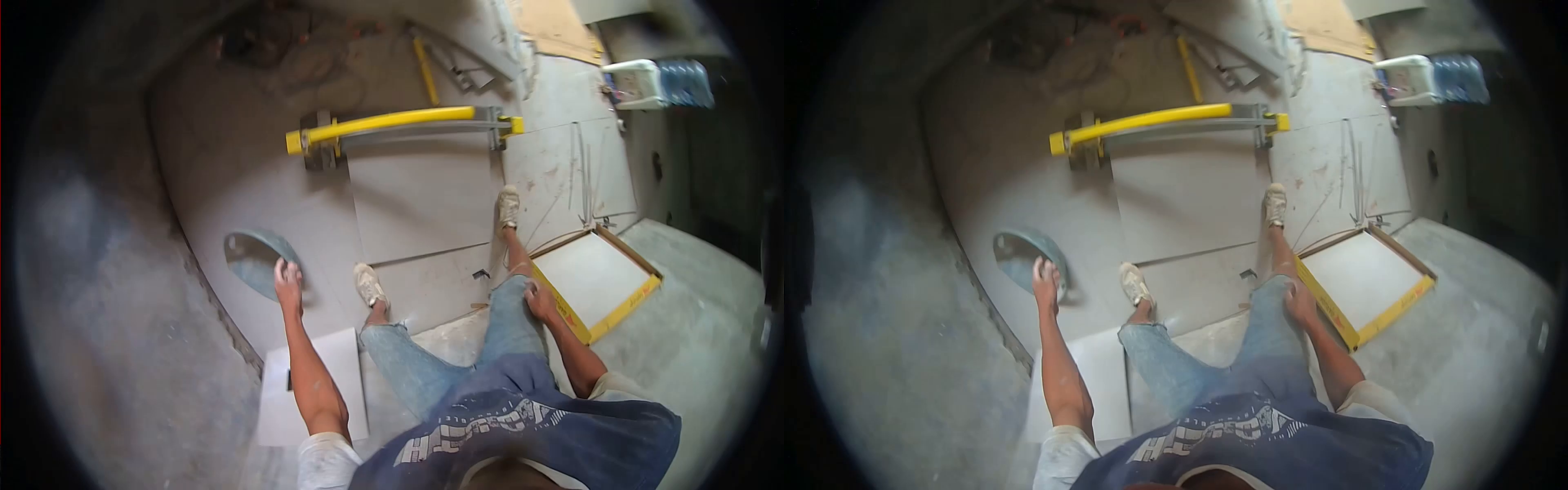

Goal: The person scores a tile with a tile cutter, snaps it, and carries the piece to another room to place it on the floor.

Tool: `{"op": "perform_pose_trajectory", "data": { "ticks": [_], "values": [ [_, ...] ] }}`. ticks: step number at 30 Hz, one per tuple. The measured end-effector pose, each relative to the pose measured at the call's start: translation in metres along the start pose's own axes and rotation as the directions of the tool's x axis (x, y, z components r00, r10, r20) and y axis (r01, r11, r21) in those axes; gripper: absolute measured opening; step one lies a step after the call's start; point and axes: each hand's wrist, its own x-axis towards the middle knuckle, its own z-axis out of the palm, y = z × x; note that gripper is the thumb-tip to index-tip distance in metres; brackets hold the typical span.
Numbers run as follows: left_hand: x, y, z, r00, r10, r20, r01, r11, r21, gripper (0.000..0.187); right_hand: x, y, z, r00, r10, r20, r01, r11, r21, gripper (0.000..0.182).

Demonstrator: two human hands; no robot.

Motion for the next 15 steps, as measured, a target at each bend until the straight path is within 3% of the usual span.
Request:
{"op": "perform_pose_trajectory", "data": {
  "ticks": [1, 2, 3, 4, 6, 8, 11, 13, 15],
  "values": [
    [0.016, -0.012, 0.027, 0.998, -0.003, -0.057, -0.001, 0.997, -0.074, 0.051, 0.050, 0.004, 0.013, 0.984, -0.180, -0.008, 0.180, 0.983, -0.047, 0.031],
    [0.035, -0.026, 0.058, 0.994, -0.006, -0.111, -0.010, 0.989, -0.145, 0.051, 0.100, 0.003, 0.025, 0.976, -0.218, 0.021, 0.219, 0.974, -0.052, 0.032],
    [0.047, -0.048, 0.081, 0.994, -0.046, -0.103, 0.038, 0.996, -0.083, 0.051, 0.150, 0.001, 0.037, 0.966, -0.255, 0.049, 0.258, 0.965, -0.054, 0.033],
    [0.060, -0.067, 0.105, 0.993, -0.081, -0.085, 0.080, 0.997, -0.015, 0.051, 0.189, -0.001, 0.047, 0.984, -0.144, 0.102, 0.148, 0.989, -0.029, 0.035],
    [0.089, -0.117, 0.161, 0.990, -0.123, -0.072, 0.127, 0.991, 0.043, 0.053, 0.266, 0.046, 0.098, 0.941, 0.229, 0.248, -0.283, 0.936, 0.210, 0.040],
    [0.119, -0.180, 0.199, 0.983, -0.172, -0.061, 0.176, 0.981, 0.078, 0.056, 0.322, 0.093, 0.149, 0.945, 0.265, 0.193, -0.301, 0.935, 0.188, 0.043],
    [0.167, -0.251, 0.231, 0.992, -0.127, 0.004, 0.120, 0.943, 0.311, 0.061, 0.365, 0.103, 0.179, 0.983, 0.123, 0.136, -0.157, 0.947, 0.279, 0.056],
    [0.199, -0.275, 0.253, 0.996, -0.090, -0.008, 0.087, 0.935, 0.343, 0.064, 0.397, 0.162, 0.227, 0.977, 0.201, 0.068, -0.212, 0.911, 0.354, 0.053],
    [0.231, -0.299, 0.267, 0.997, -0.083, -0.002, 0.079, 0.944, 0.320, 0.066, 0.422, 0.177, 0.247, 0.940, 0.321, 0.114, -0.340, 0.895, 0.288, 0.053]
  ]
}}
